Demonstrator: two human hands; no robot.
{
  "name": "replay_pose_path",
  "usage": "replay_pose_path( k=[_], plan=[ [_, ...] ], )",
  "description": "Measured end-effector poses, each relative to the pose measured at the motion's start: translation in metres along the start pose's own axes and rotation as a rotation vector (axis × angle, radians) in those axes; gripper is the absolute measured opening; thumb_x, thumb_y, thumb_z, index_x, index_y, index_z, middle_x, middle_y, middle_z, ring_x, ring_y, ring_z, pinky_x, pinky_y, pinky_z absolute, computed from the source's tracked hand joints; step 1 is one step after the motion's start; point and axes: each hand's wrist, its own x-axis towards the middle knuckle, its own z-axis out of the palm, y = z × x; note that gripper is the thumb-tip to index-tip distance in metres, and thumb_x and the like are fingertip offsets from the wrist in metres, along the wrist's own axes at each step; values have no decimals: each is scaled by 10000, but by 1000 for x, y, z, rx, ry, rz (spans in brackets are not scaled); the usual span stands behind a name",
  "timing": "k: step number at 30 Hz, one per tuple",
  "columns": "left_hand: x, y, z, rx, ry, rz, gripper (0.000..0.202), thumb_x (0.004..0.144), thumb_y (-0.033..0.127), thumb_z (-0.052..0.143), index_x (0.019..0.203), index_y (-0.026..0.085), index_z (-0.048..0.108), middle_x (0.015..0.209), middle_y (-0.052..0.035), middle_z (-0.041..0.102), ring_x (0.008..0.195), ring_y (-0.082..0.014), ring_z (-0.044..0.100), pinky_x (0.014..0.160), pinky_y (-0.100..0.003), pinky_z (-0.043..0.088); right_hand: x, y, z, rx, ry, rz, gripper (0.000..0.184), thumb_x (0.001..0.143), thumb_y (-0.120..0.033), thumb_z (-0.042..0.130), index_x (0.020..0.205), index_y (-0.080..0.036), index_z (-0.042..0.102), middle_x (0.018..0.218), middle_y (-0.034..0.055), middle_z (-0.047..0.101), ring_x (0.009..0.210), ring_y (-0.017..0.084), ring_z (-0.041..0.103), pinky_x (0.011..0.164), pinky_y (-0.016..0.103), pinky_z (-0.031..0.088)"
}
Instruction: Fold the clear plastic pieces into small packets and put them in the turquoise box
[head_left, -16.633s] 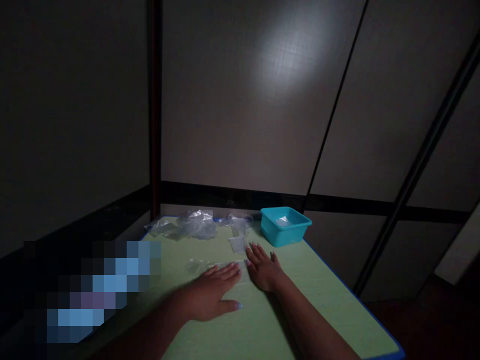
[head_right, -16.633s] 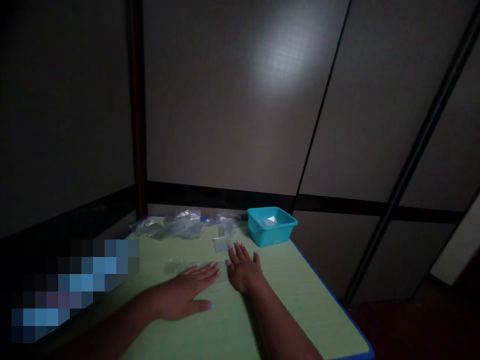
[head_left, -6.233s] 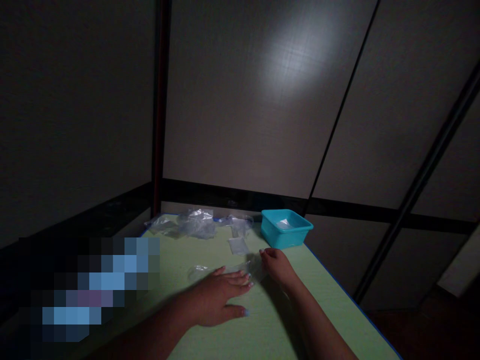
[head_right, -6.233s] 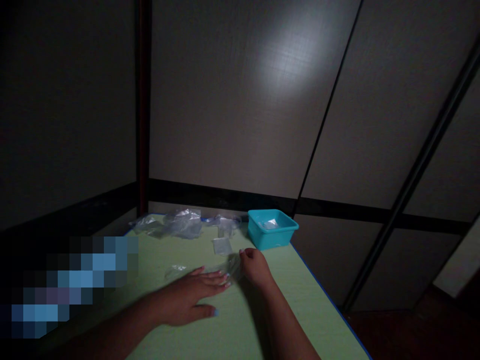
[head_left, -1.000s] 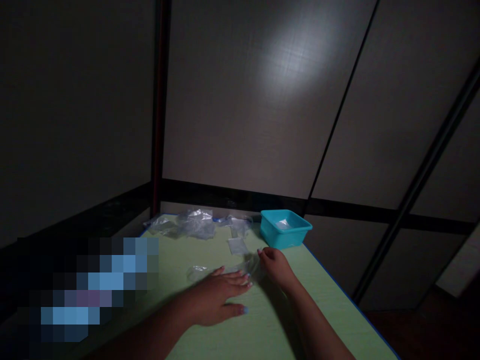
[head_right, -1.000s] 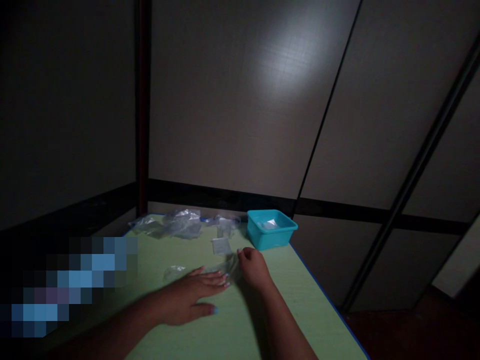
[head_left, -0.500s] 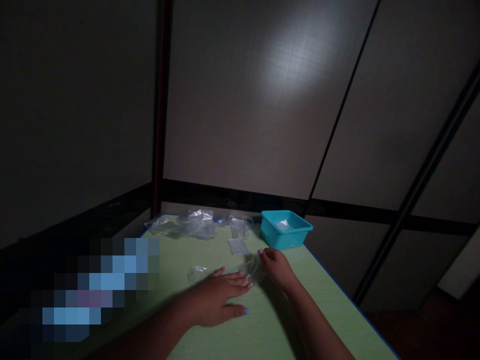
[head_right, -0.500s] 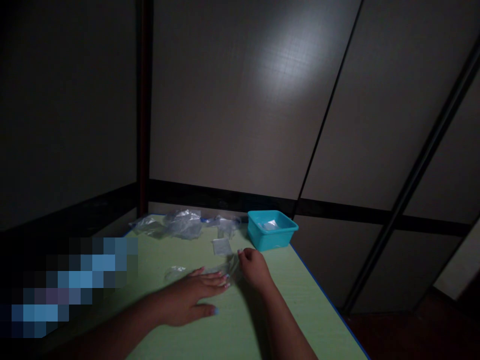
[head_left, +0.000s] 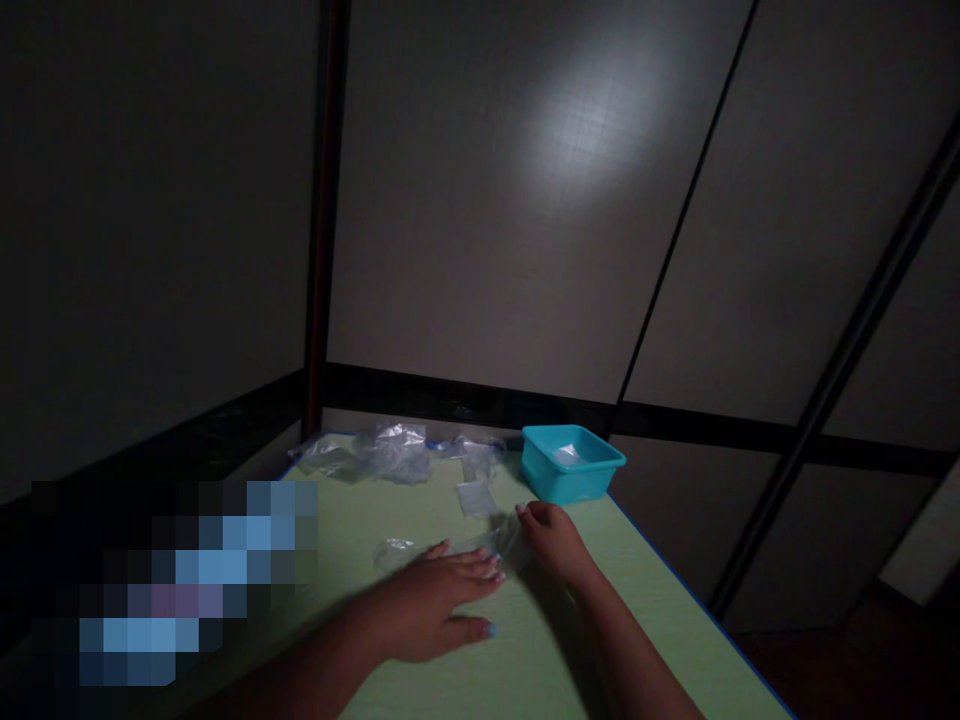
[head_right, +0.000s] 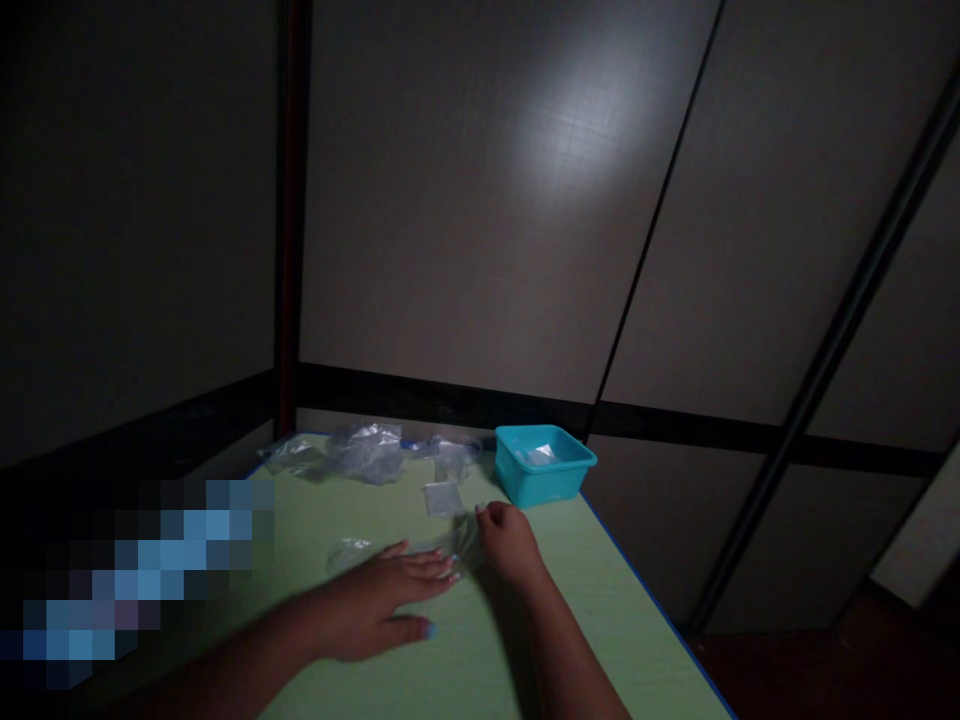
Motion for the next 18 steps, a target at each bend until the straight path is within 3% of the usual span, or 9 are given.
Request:
replay_pose_path(
  k=[12,18],
  plan=[
    [0,-1,-1,71,126,-3,505,840,445,470,1318,370,326,1405,-5,323,1288,-230,279,1036,-491,197,1,2,-1,1,8,32,370,785,-450,413,534,-180,427,472,-24,434,462,102,377,446,227,211],
    [0,6,-8,118,297,-16,388,811,385,534,1194,331,496,1241,-6,510,1162,-220,414,1001,-410,274,1,6,0,15,11,31,375,787,-448,413,526,-179,418,478,-27,419,468,99,375,446,224,203]
  ],
)
